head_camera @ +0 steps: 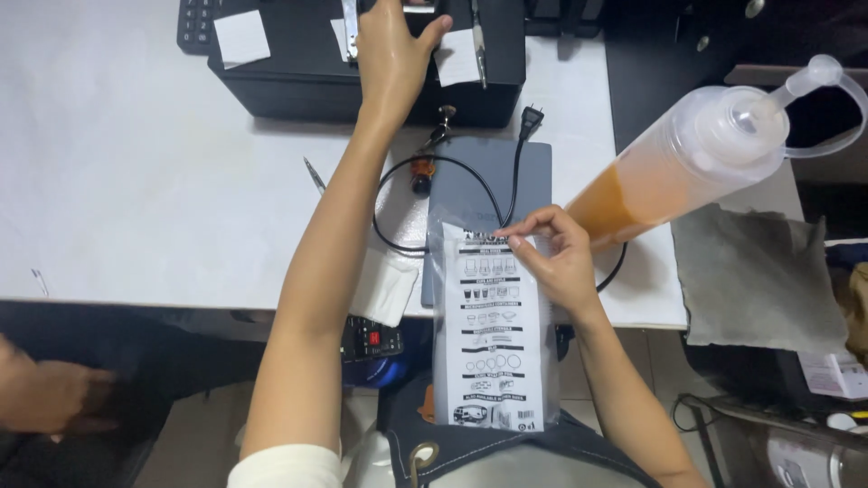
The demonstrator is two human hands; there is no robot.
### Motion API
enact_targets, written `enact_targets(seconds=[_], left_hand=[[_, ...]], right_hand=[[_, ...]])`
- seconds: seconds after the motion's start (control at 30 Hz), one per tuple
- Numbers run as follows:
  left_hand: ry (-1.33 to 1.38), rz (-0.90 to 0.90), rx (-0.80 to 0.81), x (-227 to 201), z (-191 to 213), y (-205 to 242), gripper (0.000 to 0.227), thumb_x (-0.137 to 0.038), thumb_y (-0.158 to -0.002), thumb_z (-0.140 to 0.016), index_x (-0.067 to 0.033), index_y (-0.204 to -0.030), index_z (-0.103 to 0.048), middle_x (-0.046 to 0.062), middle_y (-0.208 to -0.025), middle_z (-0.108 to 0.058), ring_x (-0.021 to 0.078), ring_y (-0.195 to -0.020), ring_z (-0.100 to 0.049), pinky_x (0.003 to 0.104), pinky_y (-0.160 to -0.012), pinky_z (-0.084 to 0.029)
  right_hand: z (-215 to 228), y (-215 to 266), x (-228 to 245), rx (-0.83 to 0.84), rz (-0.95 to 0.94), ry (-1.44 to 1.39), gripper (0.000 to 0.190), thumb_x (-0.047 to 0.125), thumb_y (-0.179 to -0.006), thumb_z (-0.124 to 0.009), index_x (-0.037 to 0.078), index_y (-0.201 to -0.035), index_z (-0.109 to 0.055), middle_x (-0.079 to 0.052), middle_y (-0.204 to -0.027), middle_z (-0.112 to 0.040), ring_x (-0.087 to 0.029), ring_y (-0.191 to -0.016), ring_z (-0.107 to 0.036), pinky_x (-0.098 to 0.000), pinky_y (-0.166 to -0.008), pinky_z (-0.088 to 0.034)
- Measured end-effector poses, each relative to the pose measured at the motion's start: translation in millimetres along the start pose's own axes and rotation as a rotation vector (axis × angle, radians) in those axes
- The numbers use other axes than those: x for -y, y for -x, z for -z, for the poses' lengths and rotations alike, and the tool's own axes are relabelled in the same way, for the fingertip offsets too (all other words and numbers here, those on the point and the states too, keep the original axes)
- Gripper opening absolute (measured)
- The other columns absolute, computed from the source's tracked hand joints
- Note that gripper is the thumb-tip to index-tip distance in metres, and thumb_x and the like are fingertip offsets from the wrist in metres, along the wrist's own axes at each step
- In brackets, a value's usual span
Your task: Organizing and labeling various food containers, spices, and supplies on a storage shelf.
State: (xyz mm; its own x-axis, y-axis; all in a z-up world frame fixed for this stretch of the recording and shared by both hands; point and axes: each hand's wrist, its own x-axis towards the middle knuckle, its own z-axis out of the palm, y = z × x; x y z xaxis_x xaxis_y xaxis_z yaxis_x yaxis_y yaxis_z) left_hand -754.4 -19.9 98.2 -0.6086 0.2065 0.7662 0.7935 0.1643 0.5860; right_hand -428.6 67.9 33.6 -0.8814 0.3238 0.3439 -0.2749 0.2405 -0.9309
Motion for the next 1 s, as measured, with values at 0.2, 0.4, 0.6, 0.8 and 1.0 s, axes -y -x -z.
enact_targets(seconds=[0.2,0.4,0.6,0.8,1.0], left_hand=[[0.011,-0.077,0.025,-41,51,20,0.032,-0.031,-0.092,-0.089,-0.0037,-0.099,-0.073,0.009,-0.076,-0.073,0.0202,-0.062,-0.068,0.035,-0.061,-0.054],[0.333,0.025,0.22,-91,142,108,0.035,-0.014,-0.093,-0.09,-0.0007,-0.113,-0.064,0.004,-0.1,-0.074,0.0066,-0.088,-0.07,0.025,-0.075,-0.057],[0.135,0.381,0.172,-72,146,187,0.035,-0.01,-0.083,-0.09,-0.0021,-0.107,-0.066,0.005,-0.09,-0.075,0.0084,-0.071,-0.062,0.025,-0.061,-0.05],[0.092,0.458,0.133,-57,140,209,0.037,-0.009,-0.081,-0.088,-0.0021,-0.104,-0.06,0.012,-0.102,-0.075,0.02,-0.083,-0.074,0.032,-0.071,-0.055],[0.154,0.365,0.151,-62,147,204,0.032,-0.002,-0.079,-0.084,-0.0022,-0.098,-0.057,0.022,-0.135,-0.067,0.03,-0.109,-0.075,0.035,-0.088,-0.058]], right_hand=[[-1,1,3,0.008,0.006,-0.025,0.018,-0.008,-0.096,-0.065,0.003,-0.102,-0.051,-0.014,-0.102,-0.074,-0.017,-0.105,-0.072,-0.0302,-0.094,-0.058],[0,-1,5,0.002,0.021,-0.018,0.018,-0.007,-0.097,-0.065,0.003,-0.103,-0.051,-0.014,-0.103,-0.074,-0.017,-0.105,-0.072,-0.0299,-0.095,-0.057],[-3,0,5,0.021,0.038,-0.021,0.019,-0.008,-0.098,-0.065,0.003,-0.106,-0.051,-0.014,-0.103,-0.072,-0.018,-0.106,-0.072,-0.0306,-0.098,-0.057],[-6,-1,3,-0.001,0.054,0.008,0.021,-0.01,-0.097,-0.065,0.003,-0.104,-0.051,-0.009,-0.101,-0.068,-0.016,-0.104,-0.07,-0.0287,-0.096,-0.055],[-9,2,5,-0.053,0.085,0.029,0.022,-0.011,-0.097,-0.066,0.003,-0.103,-0.051,-0.007,-0.101,-0.066,-0.015,-0.103,-0.068,-0.0282,-0.096,-0.053]])
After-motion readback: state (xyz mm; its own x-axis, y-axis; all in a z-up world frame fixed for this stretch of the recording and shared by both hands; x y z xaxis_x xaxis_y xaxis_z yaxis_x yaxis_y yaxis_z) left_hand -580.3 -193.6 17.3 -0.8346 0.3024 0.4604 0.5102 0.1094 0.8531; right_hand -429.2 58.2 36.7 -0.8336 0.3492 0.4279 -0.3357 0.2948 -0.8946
